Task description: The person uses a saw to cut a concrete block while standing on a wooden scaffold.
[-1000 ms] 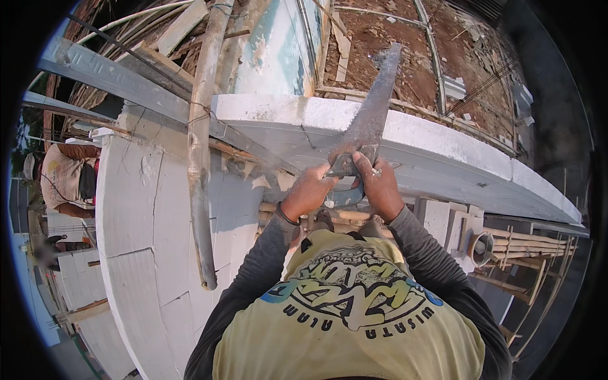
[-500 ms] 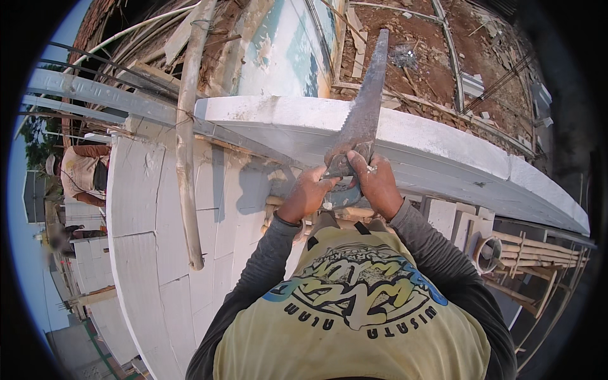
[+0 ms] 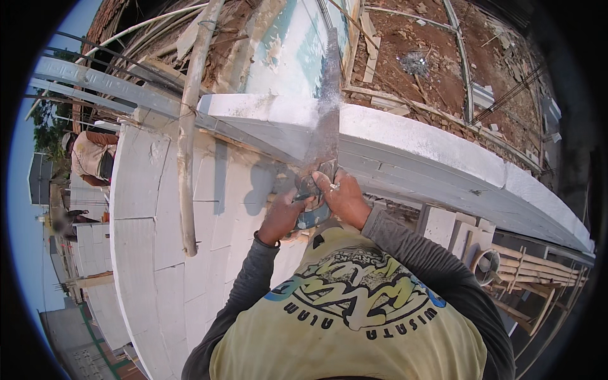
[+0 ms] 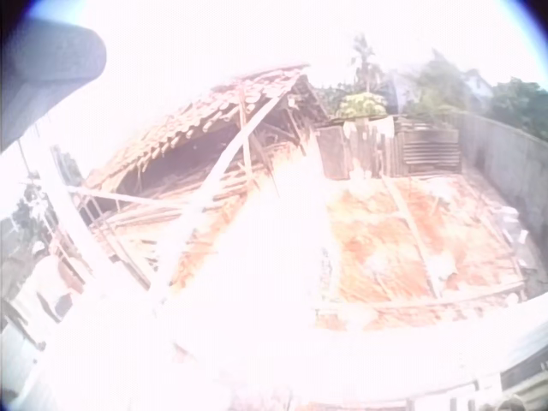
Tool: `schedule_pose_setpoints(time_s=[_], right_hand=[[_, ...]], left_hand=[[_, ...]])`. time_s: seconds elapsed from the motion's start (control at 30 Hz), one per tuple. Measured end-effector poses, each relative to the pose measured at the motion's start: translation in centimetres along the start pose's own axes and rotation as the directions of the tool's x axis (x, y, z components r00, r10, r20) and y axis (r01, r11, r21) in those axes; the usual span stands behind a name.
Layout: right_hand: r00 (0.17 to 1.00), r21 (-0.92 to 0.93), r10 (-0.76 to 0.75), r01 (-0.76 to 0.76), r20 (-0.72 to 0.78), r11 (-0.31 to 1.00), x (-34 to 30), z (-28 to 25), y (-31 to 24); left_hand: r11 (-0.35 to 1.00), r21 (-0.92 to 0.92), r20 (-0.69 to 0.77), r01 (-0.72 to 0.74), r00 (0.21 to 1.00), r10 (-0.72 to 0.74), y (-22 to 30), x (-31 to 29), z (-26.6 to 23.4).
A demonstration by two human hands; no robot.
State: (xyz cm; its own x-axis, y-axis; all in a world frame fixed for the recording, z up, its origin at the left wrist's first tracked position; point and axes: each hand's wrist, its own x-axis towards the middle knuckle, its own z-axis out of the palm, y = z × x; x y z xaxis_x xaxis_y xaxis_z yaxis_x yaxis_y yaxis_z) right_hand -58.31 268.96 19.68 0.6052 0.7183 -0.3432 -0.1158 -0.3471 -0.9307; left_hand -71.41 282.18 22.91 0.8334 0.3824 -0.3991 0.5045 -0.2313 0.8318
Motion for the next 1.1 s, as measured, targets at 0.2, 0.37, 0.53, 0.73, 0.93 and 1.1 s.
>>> schedule_pose_setpoints(time_s=[0.2,0.37,0.53,0.73,0.93,1.1], right_hand=[[0.966,-0.049,-0.192,0.186,-0.171,0.981,0.5,-0.4,0.8],[0.988,0.116,-0.112,0.124,-0.11,0.985,1.5,-2.6,-3.3],[0.947,-0.232,-0.301,0.269,-0.114,0.935,1.5,5.5,0.0],[0.999,0.144,-0.04,0.044,-0.036,0.989,0.2,-1.0,-5.1],[0.949,-0.155,-0.264,0.238,-0.174,0.959,2.8,4.7,-0.3],[0.969,0.049,-0.156,0.169,-0.191,0.984,2.0,1.0,-2.4]], left_hand=[[0.983,0.052,-0.027,-0.178,0.983,0.179,0.3,0.5,0.1],[0.951,0.068,0.017,-0.301,0.954,0.3,0.0,5.2,-0.4],[0.999,-0.031,-0.13,0.005,0.992,-0.009,-2.2,-3.0,-3.0],[0.631,0.596,-0.015,-0.497,0.779,0.627,-2.7,3.5,-2.1],[0.998,-0.01,0.02,-0.055,0.998,0.056,-1.1,-0.6,-4.7],[0.88,0.297,0.076,-0.37,0.928,0.365,-0.1,2.6,-4.2]])
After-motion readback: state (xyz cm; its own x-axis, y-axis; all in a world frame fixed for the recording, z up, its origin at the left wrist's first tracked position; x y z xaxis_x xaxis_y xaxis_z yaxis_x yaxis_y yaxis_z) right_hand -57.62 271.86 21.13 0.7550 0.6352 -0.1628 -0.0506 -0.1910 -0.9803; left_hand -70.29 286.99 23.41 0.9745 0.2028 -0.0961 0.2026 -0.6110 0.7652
